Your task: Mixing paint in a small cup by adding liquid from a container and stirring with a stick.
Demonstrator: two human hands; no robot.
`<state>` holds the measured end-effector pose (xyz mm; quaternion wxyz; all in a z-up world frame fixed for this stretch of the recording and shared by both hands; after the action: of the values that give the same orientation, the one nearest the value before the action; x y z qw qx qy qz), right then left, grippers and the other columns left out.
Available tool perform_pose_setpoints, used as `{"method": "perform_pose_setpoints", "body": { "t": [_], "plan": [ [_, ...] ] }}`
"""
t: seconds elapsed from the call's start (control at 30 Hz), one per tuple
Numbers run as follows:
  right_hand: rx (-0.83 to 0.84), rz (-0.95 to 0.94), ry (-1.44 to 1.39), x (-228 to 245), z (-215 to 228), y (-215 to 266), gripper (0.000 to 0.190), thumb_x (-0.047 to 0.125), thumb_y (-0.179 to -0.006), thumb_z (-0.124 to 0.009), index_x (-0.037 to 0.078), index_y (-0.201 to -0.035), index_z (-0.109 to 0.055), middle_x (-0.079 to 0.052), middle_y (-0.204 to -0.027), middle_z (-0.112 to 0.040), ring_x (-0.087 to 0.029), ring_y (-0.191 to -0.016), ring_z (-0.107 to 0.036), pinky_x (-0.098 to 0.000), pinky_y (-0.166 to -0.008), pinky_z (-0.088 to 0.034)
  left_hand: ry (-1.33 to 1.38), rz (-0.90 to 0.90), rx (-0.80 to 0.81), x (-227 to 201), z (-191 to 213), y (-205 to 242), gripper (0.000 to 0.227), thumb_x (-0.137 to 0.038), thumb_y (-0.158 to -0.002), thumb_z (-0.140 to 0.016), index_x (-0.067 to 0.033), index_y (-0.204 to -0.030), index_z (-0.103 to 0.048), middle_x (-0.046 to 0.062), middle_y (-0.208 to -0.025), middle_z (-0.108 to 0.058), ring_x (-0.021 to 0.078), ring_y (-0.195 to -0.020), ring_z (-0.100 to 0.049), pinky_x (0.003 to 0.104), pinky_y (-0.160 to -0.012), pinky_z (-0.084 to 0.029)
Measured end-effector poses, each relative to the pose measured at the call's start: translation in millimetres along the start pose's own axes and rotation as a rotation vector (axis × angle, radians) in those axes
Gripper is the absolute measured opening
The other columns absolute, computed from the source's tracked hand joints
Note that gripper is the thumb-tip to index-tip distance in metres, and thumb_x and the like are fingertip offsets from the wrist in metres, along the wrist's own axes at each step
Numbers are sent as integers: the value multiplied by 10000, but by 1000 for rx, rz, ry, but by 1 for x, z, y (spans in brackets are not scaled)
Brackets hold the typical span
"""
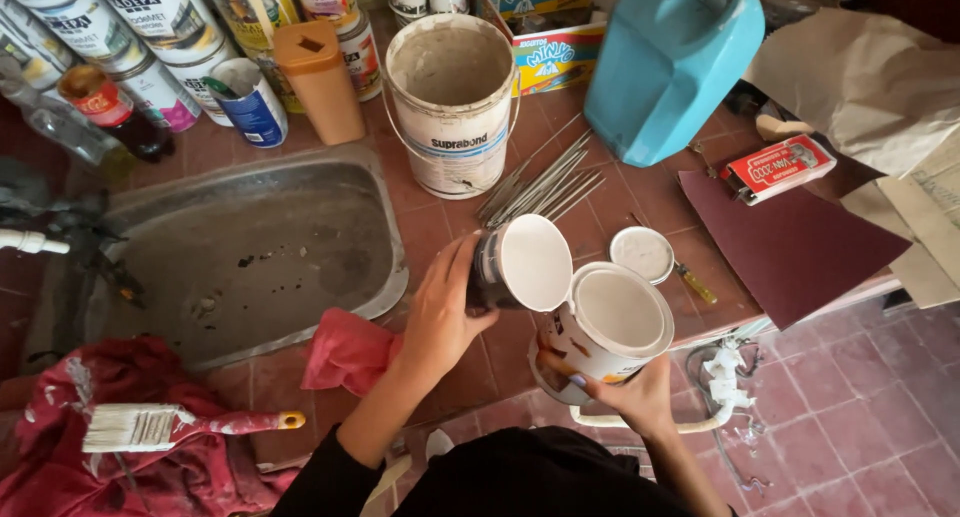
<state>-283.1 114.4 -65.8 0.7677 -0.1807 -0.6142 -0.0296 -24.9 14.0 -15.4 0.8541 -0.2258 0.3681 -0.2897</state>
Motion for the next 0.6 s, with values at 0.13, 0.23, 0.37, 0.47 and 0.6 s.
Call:
{"method": "perform_pose_setpoints", "body": {
  "t": [0.13, 0.23, 0.37, 0.47, 0.6],
  "plan": [
    [-14, -106, -170, -19, 5, -1, 982, 227, -516, -911, -52, -1374, -523, -196, -1215, -708, -264, -1114, -661, -408, -1002, -540, -27, -44, -27, 8, -8, 8, 1132, -83, -537, -1019, -22, -1485, -404, 241, -1419, -554, 438, -1295, -586, 633, -1128, -447],
    [-52, -136, 27, -8, 9, -6, 803, 308, -530, -914, -53, -1200, -659, -165, -1125, -753, -228, -1046, -670, -390, -946, -559, 98, 67, 7, 20, -22, 21, 1043, -33, -524, -972, -39, -1435, -466, 205, -1374, -576, 411, -1281, -583, 541, -1076, -494],
    [-136, 66, 57, 5, 6, -19, 1040, 287, -544, -888, -105, -1400, -448, -235, -1350, -596, -286, -1287, -541, -404, -1183, -383, 346, 329, -114, 34, -40, 33, 1064, -307, -508, -1011, -12, -1395, -501, 175, -1327, -658, 323, -1237, -631, 450, -1019, -521],
    [-191, 122, 137, -19, 11, -24, 995, 288, -569, -881, -116, -1381, -472, -239, -1319, -603, -292, -1263, -553, -405, -1148, -417, 517, 477, -144, 34, -44, 39, 1082, -316, -469, -1006, -26, -1388, -515, 136, -1295, -697, 265, -1216, -649, 390, -1004, -535],
    [-190, 84, -15, -1, -8, -29, 970, 291, -595, -860, -210, -1338, -490, -254, -1308, -624, -265, -1232, -551, -386, -1113, -478, 646, 575, -204, 36, -43, 41, 1107, -290, -485, -1002, -22, -1425, -483, 155, -1382, -638, 289, -1314, -585, 411, -1079, -516]
  ]
}}
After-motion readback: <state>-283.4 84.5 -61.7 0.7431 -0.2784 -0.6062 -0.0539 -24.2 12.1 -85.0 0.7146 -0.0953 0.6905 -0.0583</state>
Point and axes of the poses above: each hand's wrist, its own y-axis away from the middle knuckle, its own z-axis out of the back of the hand, x = y × z, the point moved 1 cm from there along -y, towards the middle knuckle
